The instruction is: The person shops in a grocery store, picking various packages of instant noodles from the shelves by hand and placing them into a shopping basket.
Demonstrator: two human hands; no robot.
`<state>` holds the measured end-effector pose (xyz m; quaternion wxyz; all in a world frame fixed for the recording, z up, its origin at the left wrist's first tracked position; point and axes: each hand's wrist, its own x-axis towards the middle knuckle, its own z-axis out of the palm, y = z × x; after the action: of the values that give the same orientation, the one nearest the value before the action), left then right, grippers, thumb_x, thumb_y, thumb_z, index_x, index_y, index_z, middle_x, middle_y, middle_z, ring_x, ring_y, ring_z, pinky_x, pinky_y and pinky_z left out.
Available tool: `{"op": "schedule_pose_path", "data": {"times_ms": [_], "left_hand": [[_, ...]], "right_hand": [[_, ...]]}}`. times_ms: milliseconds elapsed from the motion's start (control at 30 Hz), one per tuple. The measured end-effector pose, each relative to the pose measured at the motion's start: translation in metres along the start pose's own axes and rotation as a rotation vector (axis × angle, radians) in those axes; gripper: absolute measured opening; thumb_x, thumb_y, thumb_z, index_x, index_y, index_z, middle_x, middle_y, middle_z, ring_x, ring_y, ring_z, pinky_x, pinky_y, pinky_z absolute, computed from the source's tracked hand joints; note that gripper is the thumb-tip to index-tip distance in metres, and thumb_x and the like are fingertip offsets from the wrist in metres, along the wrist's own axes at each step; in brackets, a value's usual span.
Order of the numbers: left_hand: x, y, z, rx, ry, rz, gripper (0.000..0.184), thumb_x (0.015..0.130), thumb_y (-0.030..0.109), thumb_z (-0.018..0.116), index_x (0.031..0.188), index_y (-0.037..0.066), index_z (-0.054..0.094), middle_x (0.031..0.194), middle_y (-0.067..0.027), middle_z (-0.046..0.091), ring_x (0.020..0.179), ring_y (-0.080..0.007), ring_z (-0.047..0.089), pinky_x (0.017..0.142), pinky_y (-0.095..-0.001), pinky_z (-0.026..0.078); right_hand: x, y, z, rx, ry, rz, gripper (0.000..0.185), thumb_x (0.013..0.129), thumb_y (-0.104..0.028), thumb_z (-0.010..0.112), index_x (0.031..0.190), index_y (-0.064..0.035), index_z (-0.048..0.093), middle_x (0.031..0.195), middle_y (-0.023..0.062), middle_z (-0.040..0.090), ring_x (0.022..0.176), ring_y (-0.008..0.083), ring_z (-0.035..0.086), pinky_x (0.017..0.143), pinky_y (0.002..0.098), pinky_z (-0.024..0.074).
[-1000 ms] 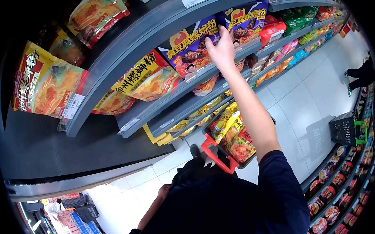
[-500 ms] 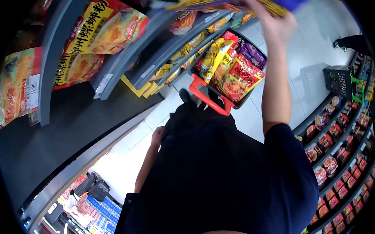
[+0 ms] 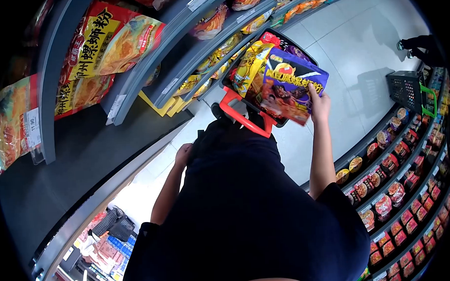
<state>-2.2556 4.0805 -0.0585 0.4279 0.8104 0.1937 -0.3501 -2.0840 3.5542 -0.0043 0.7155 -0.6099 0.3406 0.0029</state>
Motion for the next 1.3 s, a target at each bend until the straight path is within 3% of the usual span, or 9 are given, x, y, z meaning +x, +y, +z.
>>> {"op": "schedule_pose_path", "data": {"times_ms": [100, 167, 267, 433, 600, 700, 1033, 1167, 1300], "left_hand": [[0.02, -0.017, -0.001, 0.026, -0.103, 0.06, 0.031, 0.092, 0.03, 0.049, 0.073, 0.006, 0.054, 0.068, -0.0005, 0.048, 0.069, -0.0128, 0.047, 0.063, -0.0309, 0.04], [0.024, -0.025, 0.001, 0.088, -0.031, 0.083, 0.03, 0.092, 0.03, 0.049, 0.081, 0.004, 0.06, 0.074, -0.0024, 0.056, 0.074, -0.0138, 0.054, 0.069, -0.0302, 0.044], [0.026, -0.036, 0.001, -0.024, 0.087, -0.077, 0.035, 0.093, 0.029, 0.053, 0.115, 0.003, 0.06, 0.11, -0.011, 0.064, 0.103, -0.0202, 0.06, 0.09, -0.0294, 0.045], [0.007, -0.027, 0.014, -0.173, 0.097, -0.136, 0.034, 0.093, 0.029, 0.055, 0.114, 0.002, 0.06, 0.102, -0.0077, 0.066, 0.097, -0.0179, 0.061, 0.086, -0.0288, 0.046], [-0.022, -0.057, 0.043, -0.263, 0.198, -0.187, 0.03, 0.093, 0.027, 0.055, 0.114, 0.007, 0.061, 0.096, -0.0042, 0.065, 0.085, -0.014, 0.06, 0.073, -0.0277, 0.048], [-0.056, -0.051, 0.05, -0.249, 0.223, -0.236, 0.034, 0.092, 0.028, 0.055, 0.116, 0.005, 0.061, 0.095, -0.006, 0.067, 0.084, -0.0157, 0.062, 0.074, -0.0286, 0.049], [-0.1, -0.109, 0.115, -0.305, 0.273, -0.39, 0.038, 0.088, 0.03, 0.057, 0.111, 0.001, 0.062, 0.107, -0.0149, 0.066, 0.099, -0.0249, 0.064, 0.087, -0.0334, 0.048], [-0.099, -0.086, 0.109, -0.134, 0.285, -0.256, 0.037, 0.09, 0.028, 0.052, 0.113, 0.002, 0.061, 0.109, -0.0164, 0.065, 0.101, -0.0286, 0.063, 0.088, -0.036, 0.048], [-0.076, -0.106, 0.112, -0.237, 0.288, -0.205, 0.034, 0.091, 0.025, 0.051, 0.113, 0.002, 0.061, 0.108, -0.0166, 0.065, 0.101, -0.0291, 0.063, 0.087, -0.0362, 0.049]], "right_hand": [[0.053, 0.074, -0.011, 0.113, 0.001, 0.308, 0.042, 0.089, -0.034, 0.064, 0.112, 0.0003, 0.059, 0.105, 0.0071, 0.066, 0.088, 0.0188, 0.064, 0.07, 0.0322, 0.0524], [0.076, 0.112, -0.005, -0.389, 0.1, 0.332, 0.05, 0.083, -0.035, 0.068, 0.117, -0.0002, 0.057, 0.103, 0.0103, 0.066, 0.089, 0.0265, 0.063, 0.08, 0.0411, 0.0505], [0.089, 0.123, 0.02, -0.955, 0.494, -0.325, 0.057, 0.077, -0.028, 0.071, 0.12, 0.0052, 0.054, 0.11, 0.0223, 0.06, 0.098, 0.0394, 0.057, 0.093, 0.0429, 0.0452], [0.127, 0.063, 0.132, -0.407, -0.044, -0.52, 0.041, 0.079, -0.011, 0.069, 0.116, 0.0027, 0.057, 0.113, 0.0195, 0.059, 0.105, 0.0296, 0.059, 0.093, 0.0369, 0.0455], [0.145, -0.053, 0.284, -0.345, -0.35, -0.829, 0.044, 0.08, -0.016, 0.067, 0.118, 0.0029, 0.056, 0.112, 0.0215, 0.062, 0.105, 0.0313, 0.061, 0.091, 0.0364, 0.0474], [0.178, -0.086, 0.329, -0.634, -0.523, -0.655, 0.053, 0.071, -0.027, 0.076, 0.114, -0.0012, 0.06, 0.111, 0.0205, 0.062, 0.104, 0.0359, 0.058, 0.094, 0.037, 0.0453], [0.188, -0.064, 0.353, -0.583, -0.584, -1.006, 0.05, 0.067, -0.027, 0.081, 0.108, -0.0047, 0.064, 0.112, 0.0157, 0.064, 0.105, 0.0325, 0.058, 0.095, 0.0359, 0.0462], [0.204, -0.058, 0.343, -0.763, -0.709, -0.697, 0.055, 0.07, -0.037, 0.079, 0.112, -0.005, 0.063, 0.112, 0.0156, 0.065, 0.103, 0.0312, 0.061, 0.091, 0.0365, 0.0482], [0.186, -0.066, 0.337, -0.943, -0.63, -0.852, 0.05, 0.076, -0.034, 0.076, 0.111, 0.0003, 0.062, 0.108, 0.0156, 0.067, 0.099, 0.0282, 0.062, 0.087, 0.0361, 0.0478]]}}
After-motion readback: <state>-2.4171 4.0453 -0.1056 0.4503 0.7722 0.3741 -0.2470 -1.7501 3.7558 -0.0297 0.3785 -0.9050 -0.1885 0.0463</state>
